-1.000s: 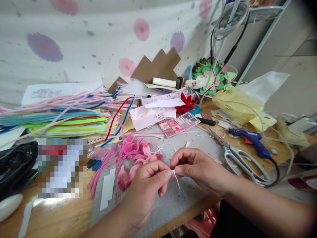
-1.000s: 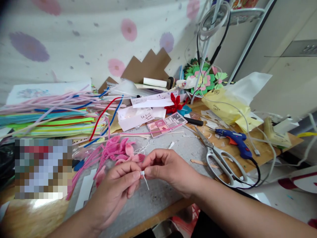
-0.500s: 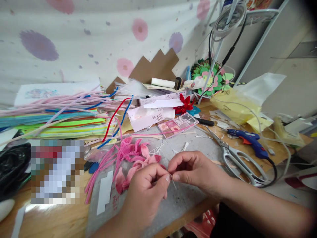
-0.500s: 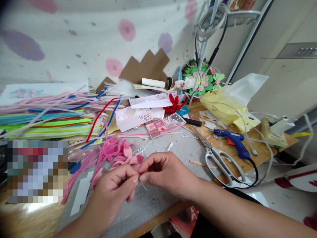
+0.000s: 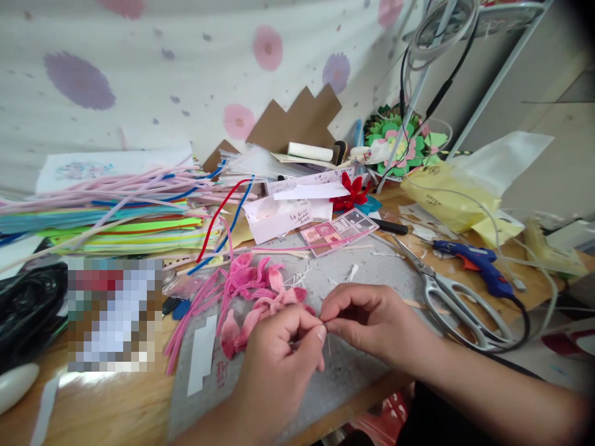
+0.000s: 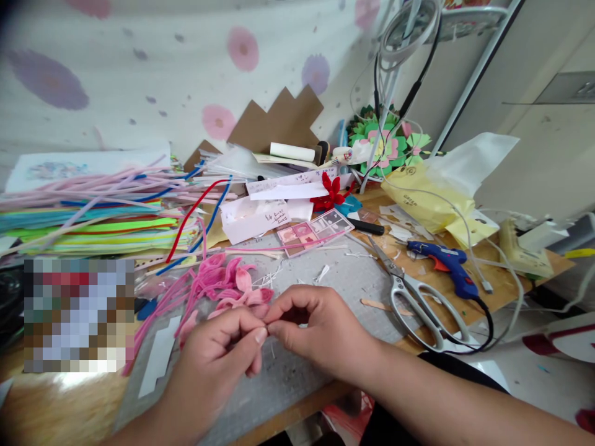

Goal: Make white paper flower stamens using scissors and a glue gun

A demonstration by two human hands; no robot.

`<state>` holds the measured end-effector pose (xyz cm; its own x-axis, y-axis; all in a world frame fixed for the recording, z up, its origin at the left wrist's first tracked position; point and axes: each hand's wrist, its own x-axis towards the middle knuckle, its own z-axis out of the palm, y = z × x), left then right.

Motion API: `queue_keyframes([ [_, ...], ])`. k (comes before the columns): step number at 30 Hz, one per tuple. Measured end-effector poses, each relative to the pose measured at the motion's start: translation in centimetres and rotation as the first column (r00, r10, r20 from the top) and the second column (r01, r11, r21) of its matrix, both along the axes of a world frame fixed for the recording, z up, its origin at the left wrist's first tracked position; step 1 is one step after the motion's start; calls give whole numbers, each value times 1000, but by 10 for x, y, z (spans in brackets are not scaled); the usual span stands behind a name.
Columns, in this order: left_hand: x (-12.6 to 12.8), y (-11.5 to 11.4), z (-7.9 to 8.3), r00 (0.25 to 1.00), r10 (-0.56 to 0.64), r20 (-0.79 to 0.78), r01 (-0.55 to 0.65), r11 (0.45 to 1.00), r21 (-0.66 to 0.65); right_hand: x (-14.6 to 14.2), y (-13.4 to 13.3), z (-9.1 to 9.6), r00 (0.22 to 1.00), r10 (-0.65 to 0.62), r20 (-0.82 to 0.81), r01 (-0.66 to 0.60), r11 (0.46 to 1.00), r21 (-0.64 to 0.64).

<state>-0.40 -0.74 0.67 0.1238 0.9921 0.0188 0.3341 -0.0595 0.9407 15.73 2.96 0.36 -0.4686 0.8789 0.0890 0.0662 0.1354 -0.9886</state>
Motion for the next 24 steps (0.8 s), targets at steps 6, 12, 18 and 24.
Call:
queue_keyframes([
  [6, 0, -2, 1, 1000, -14, 7, 14, 1000, 2, 1, 0, 2, 1000, -2, 27, 2, 1000, 17],
  [12, -2, -3, -5, 993, -6, -116, 20, 992, 124, 1, -3, 6, 986, -79, 148, 41, 969, 245],
  [18, -1, -5, -2, 976, 34, -214, 34, 951, 309, 0, -7, 6, 975, -131, 179, 27, 872, 488],
  [24, 0, -4, -1, 976, 14, -218, 49, 958, 283, -1, -9, 6, 973, -138, 183, 31, 870, 493],
])
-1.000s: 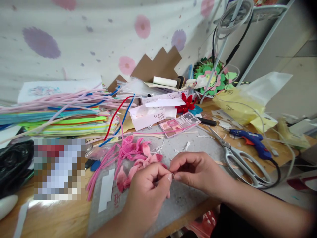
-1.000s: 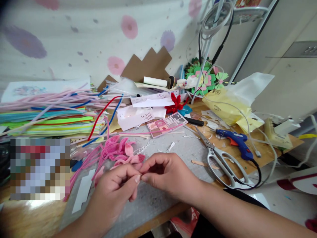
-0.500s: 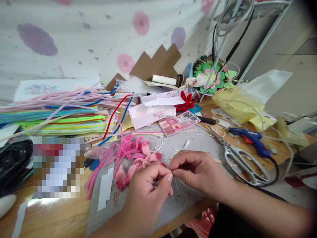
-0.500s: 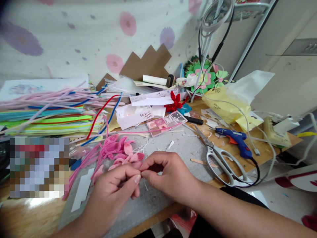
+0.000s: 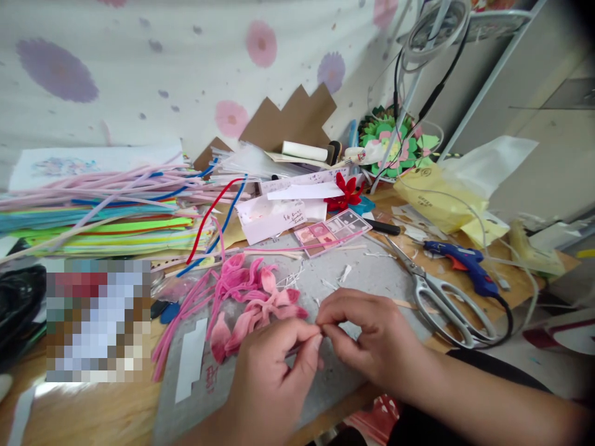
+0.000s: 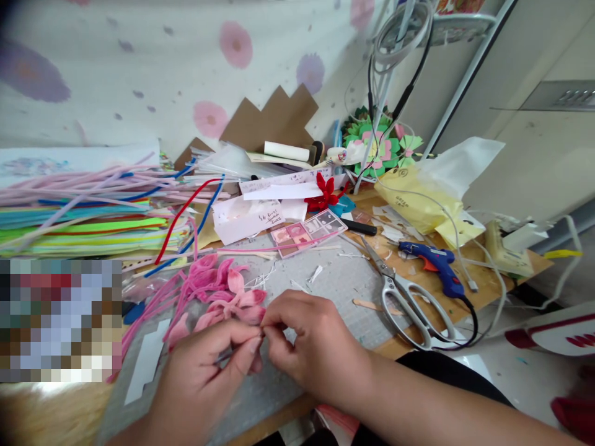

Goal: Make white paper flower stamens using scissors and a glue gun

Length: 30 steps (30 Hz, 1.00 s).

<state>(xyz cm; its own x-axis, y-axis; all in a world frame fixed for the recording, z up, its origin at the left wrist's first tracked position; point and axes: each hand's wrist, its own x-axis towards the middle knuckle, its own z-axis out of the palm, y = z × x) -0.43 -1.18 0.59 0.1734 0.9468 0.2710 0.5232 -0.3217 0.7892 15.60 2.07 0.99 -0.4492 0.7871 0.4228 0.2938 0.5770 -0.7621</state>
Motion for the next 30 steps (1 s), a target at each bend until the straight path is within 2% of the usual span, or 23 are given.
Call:
queue_keyframes([
  [3, 0, 0, -2, 997, 12, 81, -4, 995, -102, 1, 2, 2, 1000, -18, -17, 16, 996, -84],
  [5, 0, 1, -1, 989, 22, 145, 3, 985, -172, 4, 4, 3, 998, 18, -66, -33, 969, -245],
  [6, 0, 2, -1, 983, 28, 180, 10, 978, -211, 5, 6, 3, 991, 53, -120, -93, 931, -352],
  [8, 1, 3, 2, 965, 49, 258, 28, 958, -286, 8, 9, 2, 961, 94, -260, -224, 816, -533],
  [10, 2, 5, 4, 945, 71, 319, 43, 940, -337, 10, 12, 1, 934, 90, -347, -297, 736, -608],
  [11, 2, 5, 5, 938, 78, 338, 49, 935, -351, 10, 13, 0, 932, 83, -353, -299, 727, -618],
  [19, 3, 7, 10, 931, 80, 355, 63, 926, -373, 10, 13, 1, 963, 62, -263, -214, 770, -601],
  [30, 0, 6, 1, 943, 67, 327, 41, 949, -312, 5, 12, 1, 981, 38, -189, -120, 888, -443],
])
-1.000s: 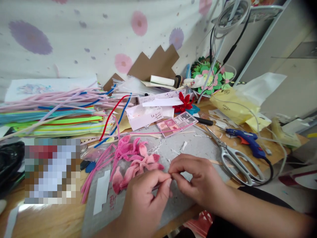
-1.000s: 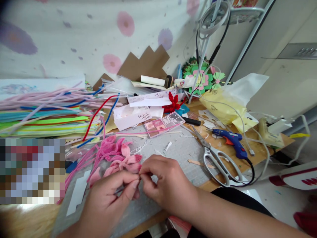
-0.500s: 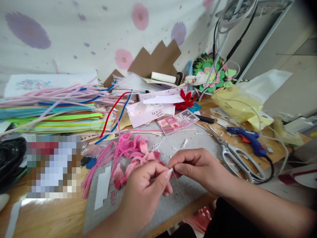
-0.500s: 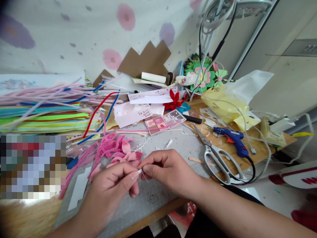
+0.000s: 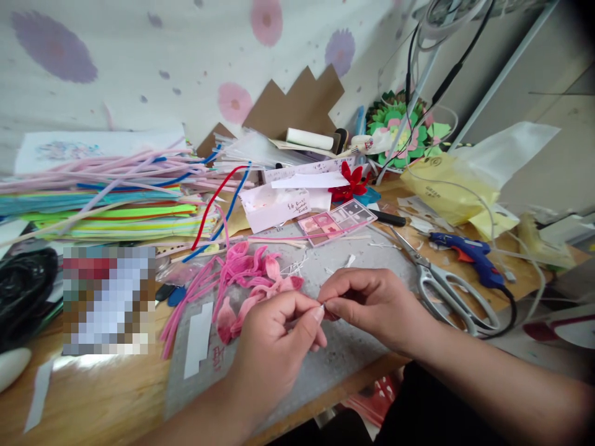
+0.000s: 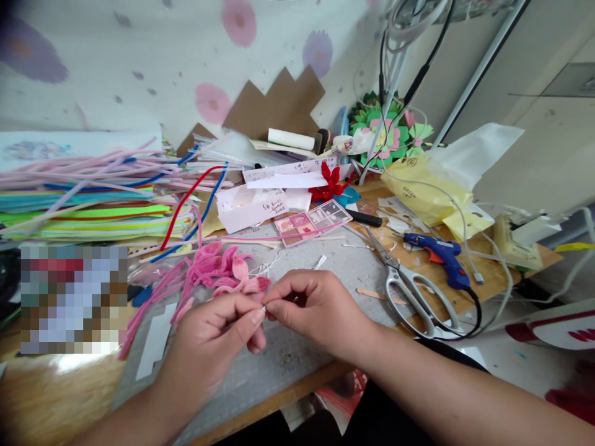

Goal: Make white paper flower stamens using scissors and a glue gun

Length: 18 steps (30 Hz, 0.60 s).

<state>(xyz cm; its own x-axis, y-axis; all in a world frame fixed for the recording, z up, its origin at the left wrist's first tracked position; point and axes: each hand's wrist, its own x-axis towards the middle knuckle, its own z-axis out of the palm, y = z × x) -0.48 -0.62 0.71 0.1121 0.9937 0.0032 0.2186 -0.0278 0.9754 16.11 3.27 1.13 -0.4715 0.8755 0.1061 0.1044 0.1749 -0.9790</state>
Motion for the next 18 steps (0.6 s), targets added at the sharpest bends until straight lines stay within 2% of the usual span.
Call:
queue_keyframes([
  [5, 1, 1, -1, 1000, -3, 15, 3, 1000, -3, -1, -5, 0, 997, -55, 56, 50, 994, 95],
  [9, -1, 1, -1, 1000, -21, 12, 22, 1000, -14, -2, -5, 1, 997, -61, 53, 57, 996, 74],
  [14, -2, -2, 0, 998, -24, -51, 27, 997, 67, -4, -4, 0, 999, -42, 1, 42, 998, -55],
  [18, -3, 0, 3, 999, -12, -45, 15, 998, 60, -1, -2, -7, 980, 27, -196, -70, 973, -219],
])
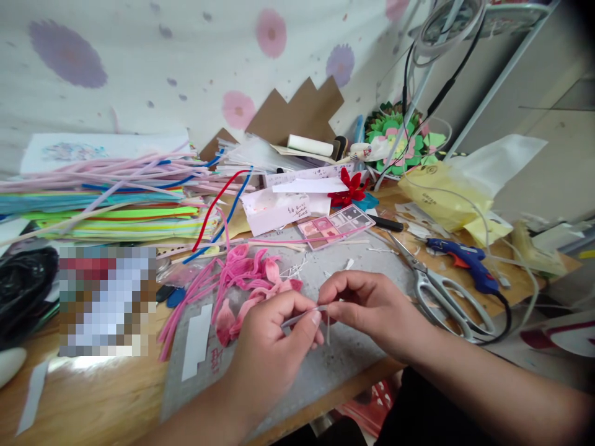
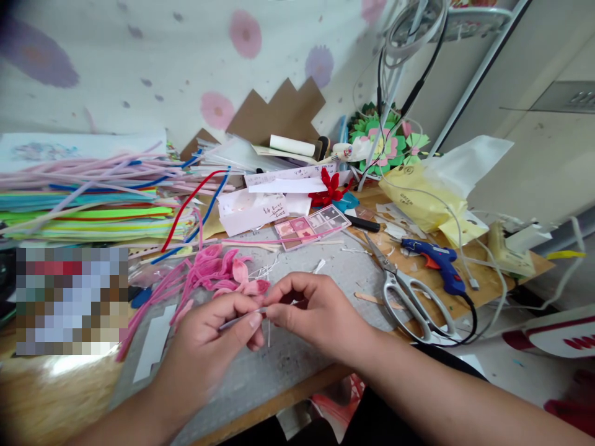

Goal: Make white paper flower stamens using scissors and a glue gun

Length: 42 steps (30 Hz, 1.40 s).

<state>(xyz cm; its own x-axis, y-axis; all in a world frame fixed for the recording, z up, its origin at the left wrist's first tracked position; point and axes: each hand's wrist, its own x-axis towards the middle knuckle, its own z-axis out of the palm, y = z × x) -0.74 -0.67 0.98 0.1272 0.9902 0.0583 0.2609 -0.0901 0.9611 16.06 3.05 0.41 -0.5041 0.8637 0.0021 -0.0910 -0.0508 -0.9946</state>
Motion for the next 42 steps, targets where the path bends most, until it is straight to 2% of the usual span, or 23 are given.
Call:
queue_keyframes([
  [3, 0, 2, 2, 999, -4, 35, 5, 999, -40, 4, 2, -7, 995, 39, -97, -42, 999, -32],
  [8, 0, 2, 1, 999, -7, 52, 11, 997, -73, 5, 4, -8, 997, 37, -63, -37, 999, 0],
  [15, 0, 1, -4, 998, -3, -65, 4, 1000, 24, 0, 3, 4, 998, -8, 64, 3, 997, 82],
  [18, 0, 0, -3, 994, 6, -105, 3, 996, 84, -2, 2, 6, 992, -29, 120, 20, 997, 75],
  [21, 1, 1, -2, 995, -14, -102, 24, 996, 90, -3, 0, 7, 988, -49, 149, 43, 998, 48],
  [25, 0, 1, -3, 999, -46, -28, 47, 998, 46, -5, 0, 6, 992, -36, 118, 37, 999, -5],
  [28, 0, 2, -4, 996, -54, 69, 57, 998, -35, -5, 0, 3, 998, -30, 58, 33, 999, -43],
  [35, -1, 4, -8, 956, -17, 291, 65, 986, -156, -1, 3, -7, 990, 11, -143, -38, 982, -184],
  [39, -1, 6, -12, 925, 9, 379, 70, 978, -194, 6, 6, -8, 986, -130, -101, 114, 983, -144],
  [42, 0, 6, -13, 918, 22, 397, 64, 977, -201, 9, 4, -4, 993, -116, -2, 116, 992, -46],
])
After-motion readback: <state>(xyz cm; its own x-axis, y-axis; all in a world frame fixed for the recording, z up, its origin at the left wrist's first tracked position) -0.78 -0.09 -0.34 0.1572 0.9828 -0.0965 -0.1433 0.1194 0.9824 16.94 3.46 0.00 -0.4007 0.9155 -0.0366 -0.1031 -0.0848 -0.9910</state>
